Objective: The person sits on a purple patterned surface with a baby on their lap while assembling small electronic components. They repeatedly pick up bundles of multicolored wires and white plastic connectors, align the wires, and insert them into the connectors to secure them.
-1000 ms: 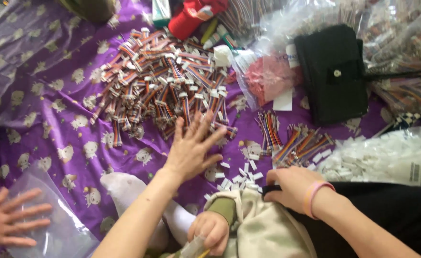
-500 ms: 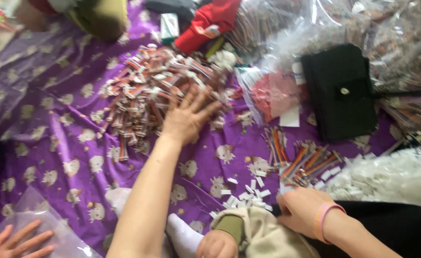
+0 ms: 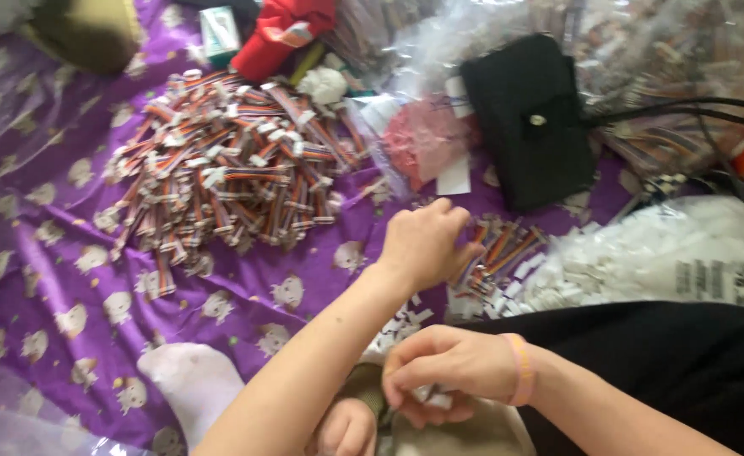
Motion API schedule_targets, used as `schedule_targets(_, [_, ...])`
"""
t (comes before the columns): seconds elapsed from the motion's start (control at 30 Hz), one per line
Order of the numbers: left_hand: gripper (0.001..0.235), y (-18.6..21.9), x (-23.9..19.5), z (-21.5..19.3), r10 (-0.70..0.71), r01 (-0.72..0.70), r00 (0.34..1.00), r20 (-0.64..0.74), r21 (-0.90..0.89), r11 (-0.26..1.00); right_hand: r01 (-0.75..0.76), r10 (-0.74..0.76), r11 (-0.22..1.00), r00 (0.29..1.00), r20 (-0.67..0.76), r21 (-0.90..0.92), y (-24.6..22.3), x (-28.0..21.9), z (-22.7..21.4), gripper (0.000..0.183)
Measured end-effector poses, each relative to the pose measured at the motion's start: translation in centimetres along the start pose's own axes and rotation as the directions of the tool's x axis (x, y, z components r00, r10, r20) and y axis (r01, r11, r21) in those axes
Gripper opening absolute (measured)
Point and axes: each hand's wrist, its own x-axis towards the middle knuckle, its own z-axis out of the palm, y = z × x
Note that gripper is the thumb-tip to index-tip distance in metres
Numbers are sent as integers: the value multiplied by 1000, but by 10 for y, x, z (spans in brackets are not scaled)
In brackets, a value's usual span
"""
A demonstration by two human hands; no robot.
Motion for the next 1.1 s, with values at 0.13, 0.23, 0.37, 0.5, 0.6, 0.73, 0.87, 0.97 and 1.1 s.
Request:
schedule_targets(0.13, [56,21,-6,6,245,-243,969,12,-103,965,64,-64,998,996,65,-6,5,-4,0,30])
schedule_targets(0.23, [42,16,-11,4,367,-367,930,20,-16,930,98,-87,991,990,113,-91,6,-4,-1,38])
schedule_targets(0.37, [19,8,-4,-10,210,-226,970,122,140,964,123,-115,988,990,85,-94,8,-3,-2,36])
schedule_targets(0.5, [24,21,5,2,195,-194,981,6,125,973,187,-183,982,977,105,-30,5,-3,0,24])
schedule_targets(0.6, [35,32,11,24,168,-172,984,57,77,982,195,-191,981,973,129,-21,5,-8,-2,17])
schedule_targets(0.73, [6,31,11,32,141,-137,990,-23,131,982,248,-259,965,950,174,84,2,-13,-7,11])
schedule_targets(0.87, [14,20,3,-15,-170,186,982,82,-580,793,340,-348,937,926,-146,-73,-1,-15,-14,26])
schedule_targets(0.97, [20,16,-10,-47,-297,301,932,206,-899,319,478,-530,843,668,-523,-245,3,-16,-32,25])
schedule_targets(1.1, [17,18,-26,-70,-307,189,944,119,-959,210,444,-696,697,231,-680,-563,-16,-30,-32,32])
